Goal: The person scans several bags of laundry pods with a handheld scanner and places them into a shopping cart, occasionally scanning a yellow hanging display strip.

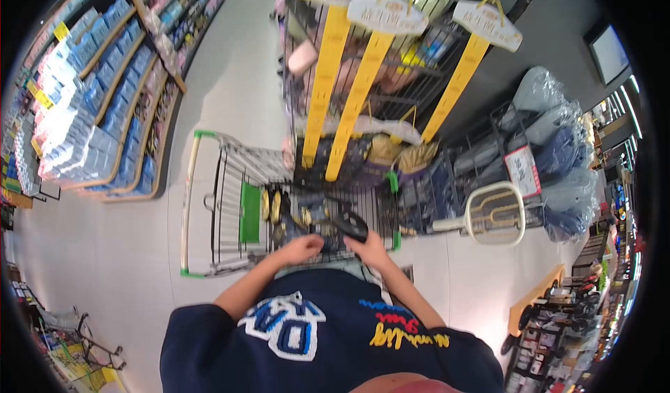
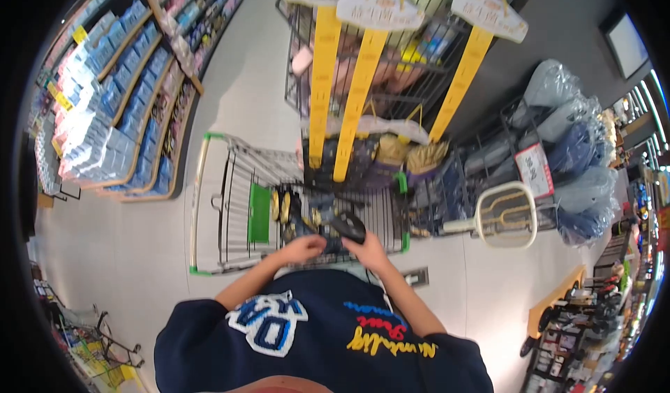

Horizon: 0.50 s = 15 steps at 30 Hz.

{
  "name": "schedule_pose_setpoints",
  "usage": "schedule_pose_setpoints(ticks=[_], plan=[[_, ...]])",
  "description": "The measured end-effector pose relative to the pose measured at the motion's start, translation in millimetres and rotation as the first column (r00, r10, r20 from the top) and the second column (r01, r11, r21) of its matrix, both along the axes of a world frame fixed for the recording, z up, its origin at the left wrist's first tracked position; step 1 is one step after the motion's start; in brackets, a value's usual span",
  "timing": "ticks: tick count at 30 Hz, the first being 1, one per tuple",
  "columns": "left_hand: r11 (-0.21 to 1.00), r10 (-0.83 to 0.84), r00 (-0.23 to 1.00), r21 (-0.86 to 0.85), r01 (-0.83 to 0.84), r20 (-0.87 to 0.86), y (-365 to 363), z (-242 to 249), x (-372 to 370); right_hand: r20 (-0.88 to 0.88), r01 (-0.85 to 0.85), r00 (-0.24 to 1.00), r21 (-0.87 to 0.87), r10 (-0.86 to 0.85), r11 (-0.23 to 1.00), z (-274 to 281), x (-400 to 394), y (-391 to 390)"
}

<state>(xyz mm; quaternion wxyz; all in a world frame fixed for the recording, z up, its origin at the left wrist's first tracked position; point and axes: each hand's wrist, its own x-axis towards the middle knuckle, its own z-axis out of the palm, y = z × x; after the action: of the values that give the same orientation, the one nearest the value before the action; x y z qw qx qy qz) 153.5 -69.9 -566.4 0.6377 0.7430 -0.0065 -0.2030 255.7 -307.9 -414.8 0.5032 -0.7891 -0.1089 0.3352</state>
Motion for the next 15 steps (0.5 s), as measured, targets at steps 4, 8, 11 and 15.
schedule_pose_setpoints(ticks=[4,8,11,15], plan=[[0.991,-0.077,0.979,-0.094,0.096,0.188,-28.6,81.8,-7.5,-0.119,0.068,0.993,0.353,-0.027,0.933,10.7,-21.5,36.7],[0.988,-0.088,0.994,-0.125,0.095,0.062,-31.2,117.7,-5.7,-0.137,0.129,0.988,0.468,-0.072,0.874,2.0,-39.4,58.2],[0.989,-0.028,0.998,-0.141,0.036,0.061,-27.0,117.1,-15.4,-0.068,0.008,0.997,0.405,0.021,0.914,0.9,-45.4,57.2],[0.965,0.075,0.997,-0.248,-0.08,-0.027,-27.1,112.5,-32.1,-0.098,-0.271,0.941,0.358,0.324,0.894,10.1,-27.2,41.5]])
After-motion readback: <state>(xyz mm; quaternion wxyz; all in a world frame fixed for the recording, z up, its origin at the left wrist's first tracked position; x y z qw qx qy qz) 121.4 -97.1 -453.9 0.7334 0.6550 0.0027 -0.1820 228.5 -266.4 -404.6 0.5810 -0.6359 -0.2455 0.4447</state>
